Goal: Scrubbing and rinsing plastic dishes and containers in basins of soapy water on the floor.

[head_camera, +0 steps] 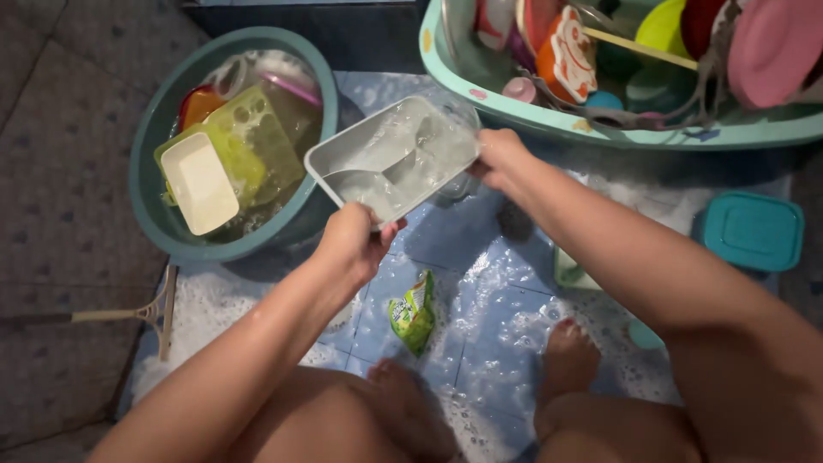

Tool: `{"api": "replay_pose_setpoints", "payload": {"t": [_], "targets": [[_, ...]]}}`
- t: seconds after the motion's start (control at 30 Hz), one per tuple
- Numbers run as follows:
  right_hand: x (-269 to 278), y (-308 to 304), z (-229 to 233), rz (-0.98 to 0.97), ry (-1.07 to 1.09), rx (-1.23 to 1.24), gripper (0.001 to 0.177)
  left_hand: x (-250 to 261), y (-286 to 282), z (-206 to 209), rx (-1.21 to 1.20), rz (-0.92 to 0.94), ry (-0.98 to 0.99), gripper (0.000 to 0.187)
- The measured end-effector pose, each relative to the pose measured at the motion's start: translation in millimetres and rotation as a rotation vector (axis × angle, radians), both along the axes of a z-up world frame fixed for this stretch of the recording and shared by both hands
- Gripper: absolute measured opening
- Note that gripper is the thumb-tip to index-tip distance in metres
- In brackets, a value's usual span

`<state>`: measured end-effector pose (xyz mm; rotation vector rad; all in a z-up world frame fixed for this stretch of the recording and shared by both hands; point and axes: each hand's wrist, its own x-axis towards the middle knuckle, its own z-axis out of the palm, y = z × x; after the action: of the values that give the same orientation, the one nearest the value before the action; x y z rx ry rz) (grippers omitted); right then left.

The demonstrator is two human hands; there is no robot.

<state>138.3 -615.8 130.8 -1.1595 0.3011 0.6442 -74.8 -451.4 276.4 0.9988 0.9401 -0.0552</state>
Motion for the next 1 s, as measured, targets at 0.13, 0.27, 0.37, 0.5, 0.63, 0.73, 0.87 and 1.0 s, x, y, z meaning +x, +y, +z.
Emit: {"api": "replay_pose_setpoints", "payload": {"t": [0.13,0.27,0.37,0.5,0.63,0.73,0.87,1.0], "targets": [[3.1,-2.9,-16.7,0.080,0.143,0.054,0.018,-14.9,-7.3,-3.3,0.294,-0.056,-0.059,0.036],[5.7,-2.6,-46.8,0.056,-0.035,0.049,0.020,-16.7,5.7,-30.2,0.202,-0.059,-0.035,0.031],[-3.4,-24.1,3.3,0.116,-0.080,-0.050,0.045,-10.0,18.9,-71.0,0.041,-0.098,-0.038,0.026],[-16.8,-60.0,65.3,0.641,0.014,0.028,0.077,17.9,72.7,-225.6,-0.178,-0.283,-0.147,0.013],[-1.8,-89.0,30.3,0.719,0.008,-0.026,0.060,43.1,38.0,-173.5,0.020,-0.448,-0.011,0.026],[-9.6,-88.8,42.1,0.583,-0.100,-0.311,0.060,61.4,-0.4,-130.1,-0.101,-0.321,-0.239,0.044],[-13.0,-85.3,48.8,0.378,-0.373,-0.432,0.079,108.2,-21.2,-259.2,-0.680,0.231,-0.534,0.063],[-3.9,-98.5,54.2,0.283,-0.638,-0.523,0.083,175.8,-47.7,-336.6,-0.729,0.488,-0.575,0.039]]}}
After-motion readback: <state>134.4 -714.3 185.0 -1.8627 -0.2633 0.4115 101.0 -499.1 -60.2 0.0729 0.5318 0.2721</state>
